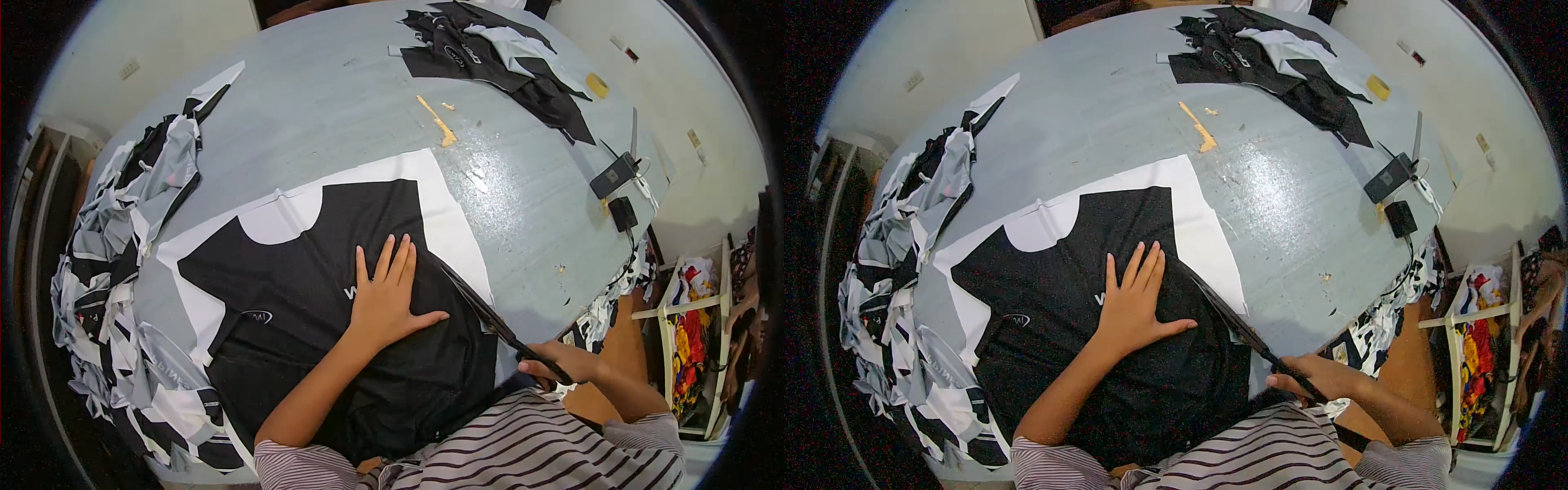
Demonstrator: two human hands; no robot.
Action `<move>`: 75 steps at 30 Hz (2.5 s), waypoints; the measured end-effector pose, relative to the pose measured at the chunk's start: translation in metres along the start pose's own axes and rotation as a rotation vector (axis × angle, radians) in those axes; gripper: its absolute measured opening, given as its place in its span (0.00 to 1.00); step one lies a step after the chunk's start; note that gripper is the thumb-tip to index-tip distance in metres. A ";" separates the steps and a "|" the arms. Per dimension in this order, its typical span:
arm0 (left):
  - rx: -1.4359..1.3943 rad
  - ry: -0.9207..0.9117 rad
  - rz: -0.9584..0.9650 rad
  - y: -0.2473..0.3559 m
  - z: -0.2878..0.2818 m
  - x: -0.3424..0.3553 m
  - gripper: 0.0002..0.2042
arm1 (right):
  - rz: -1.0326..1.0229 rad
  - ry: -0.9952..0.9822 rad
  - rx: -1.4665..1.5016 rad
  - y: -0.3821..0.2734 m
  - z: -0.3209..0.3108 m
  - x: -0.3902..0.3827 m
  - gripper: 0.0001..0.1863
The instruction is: Cutting out printed garment components from a fabric sheet using industrial scissors.
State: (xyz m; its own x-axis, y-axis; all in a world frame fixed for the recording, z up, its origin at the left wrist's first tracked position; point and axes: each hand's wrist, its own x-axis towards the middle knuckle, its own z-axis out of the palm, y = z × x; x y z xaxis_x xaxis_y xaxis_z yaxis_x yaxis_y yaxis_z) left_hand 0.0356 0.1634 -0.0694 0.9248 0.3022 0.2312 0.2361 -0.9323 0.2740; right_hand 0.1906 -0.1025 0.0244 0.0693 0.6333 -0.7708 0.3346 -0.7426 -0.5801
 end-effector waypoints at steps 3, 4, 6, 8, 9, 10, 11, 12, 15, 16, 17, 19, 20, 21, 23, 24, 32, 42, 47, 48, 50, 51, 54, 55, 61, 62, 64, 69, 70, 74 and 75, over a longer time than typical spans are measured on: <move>-0.003 0.036 0.007 0.000 0.001 0.000 0.54 | -0.001 0.004 -0.014 0.004 0.001 0.002 0.28; -0.002 0.041 0.009 0.000 0.000 0.000 0.54 | 0.000 0.001 -0.019 0.005 0.001 0.002 0.28; -0.001 0.036 0.008 0.001 0.000 0.000 0.54 | -0.013 0.011 -0.035 0.006 0.002 0.001 0.28; -0.001 0.031 0.007 0.001 0.000 0.000 0.54 | -0.024 0.022 -0.050 0.007 0.002 0.001 0.28; -0.001 0.033 0.008 0.001 0.000 0.000 0.54 | -0.037 0.021 -0.050 0.006 0.003 0.001 0.27; -0.001 0.034 0.008 0.001 0.000 0.000 0.54 | -0.051 0.020 -0.050 0.006 0.003 0.001 0.27; -0.002 0.033 0.007 0.001 0.000 0.000 0.54 | -0.049 0.019 -0.050 0.006 0.003 0.001 0.27; -0.006 0.026 0.004 0.001 0.000 0.000 0.54 | -0.039 0.030 -0.060 0.006 0.005 0.001 0.27; -0.012 0.023 0.004 0.000 0.001 0.000 0.54 | -0.078 0.050 -0.070 0.007 0.007 0.001 0.26; -0.013 0.028 0.007 0.000 0.001 0.000 0.54 | -0.127 0.061 -0.070 0.008 0.008 0.001 0.26; -0.013 0.029 0.003 0.000 0.001 0.000 0.54 | -0.128 0.058 -0.072 0.004 0.009 0.001 0.26; -0.018 -0.031 -0.010 -0.001 -0.001 -0.001 0.55 | -0.065 0.033 0.016 -0.006 0.011 0.000 0.25; -0.021 -0.028 -0.011 -0.001 0.000 -0.001 0.55 | -0.062 0.034 0.013 -0.006 0.012 0.000 0.25; -0.019 -0.018 -0.006 -0.001 0.000 -0.001 0.55 | -0.038 0.015 0.019 -0.006 0.013 0.000 0.24; -0.017 -0.006 -0.003 -0.001 0.001 -0.001 0.56 | -0.012 -0.005 0.024 -0.010 0.013 0.000 0.24; -0.022 -0.014 -0.005 -0.001 0.000 -0.001 0.56 | 0.012 -0.008 0.033 -0.016 0.013 -0.001 0.23; -0.025 0.016 0.005 0.000 0.002 -0.002 0.55 | 0.038 -0.019 0.029 -0.046 0.010 0.015 0.28; -0.039 0.088 -0.029 -0.007 0.005 0.001 0.49 | 0.030 0.038 0.091 -0.046 0.015 0.027 0.37; 0.019 0.042 -0.040 -0.026 -0.010 0.001 0.48 | 0.016 0.070 0.136 -0.045 0.018 0.027 0.37; 0.035 0.022 -0.044 -0.028 -0.006 0.000 0.52 | 0.030 0.081 0.134 -0.047 0.019 0.027 0.37; 0.035 0.015 -0.060 -0.026 -0.006 -0.001 0.52 | 0.046 0.093 0.135 -0.047 0.019 0.026 0.37; 0.036 0.009 -0.075 -0.025 -0.006 -0.001 0.53 | 0.036 0.097 0.142 -0.046 0.020 0.027 0.37; 0.038 0.012 -0.093 -0.021 -0.005 -0.002 0.54 | 0.029 0.105 0.147 -0.048 0.020 0.026 0.37; 0.037 0.008 -0.094 -0.020 -0.005 -0.003 0.54 | 0.031 0.110 0.142 -0.049 0.020 0.027 0.38; 0.042 -0.007 -0.155 -0.013 -0.006 -0.006 0.55 | 0.091 0.122 0.128 -0.051 0.021 0.026 0.40; 0.040 -0.023 -0.170 -0.012 -0.007 -0.006 0.55 | 0.093 0.120 0.129 -0.051 0.020 0.026 0.40; 0.036 -0.041 -0.187 -0.009 -0.008 -0.006 0.56 | 0.092 0.112 0.108 -0.051 0.020 0.026 0.41; 0.021 -0.053 -0.233 -0.003 -0.008 -0.009 0.56 | 0.098 0.124 0.128 -0.048 0.022 0.028 0.41; 0.016 -0.055 -0.237 -0.003 -0.008 -0.009 0.56 | 0.087 0.129 0.146 -0.046 0.023 0.028 0.41; 0.025 -0.055 -0.239 -0.003 -0.008 -0.010 0.57 | 0.113 0.130 0.133 -0.049 0.023 0.027 0.40; 0.023 -0.033 -0.238 -0.003 -0.008 -0.010 0.57 | 0.104 0.138 0.131 -0.047 0.023 0.028 0.40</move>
State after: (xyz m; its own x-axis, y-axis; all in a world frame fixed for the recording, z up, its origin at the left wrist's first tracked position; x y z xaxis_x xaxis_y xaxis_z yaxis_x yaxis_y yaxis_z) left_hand 0.0230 0.1649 -0.0656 0.8513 0.5079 0.1314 0.4552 -0.8397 0.2961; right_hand 0.1548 -0.0548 0.0244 0.2282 0.5691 -0.7899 0.1945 -0.8216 -0.5358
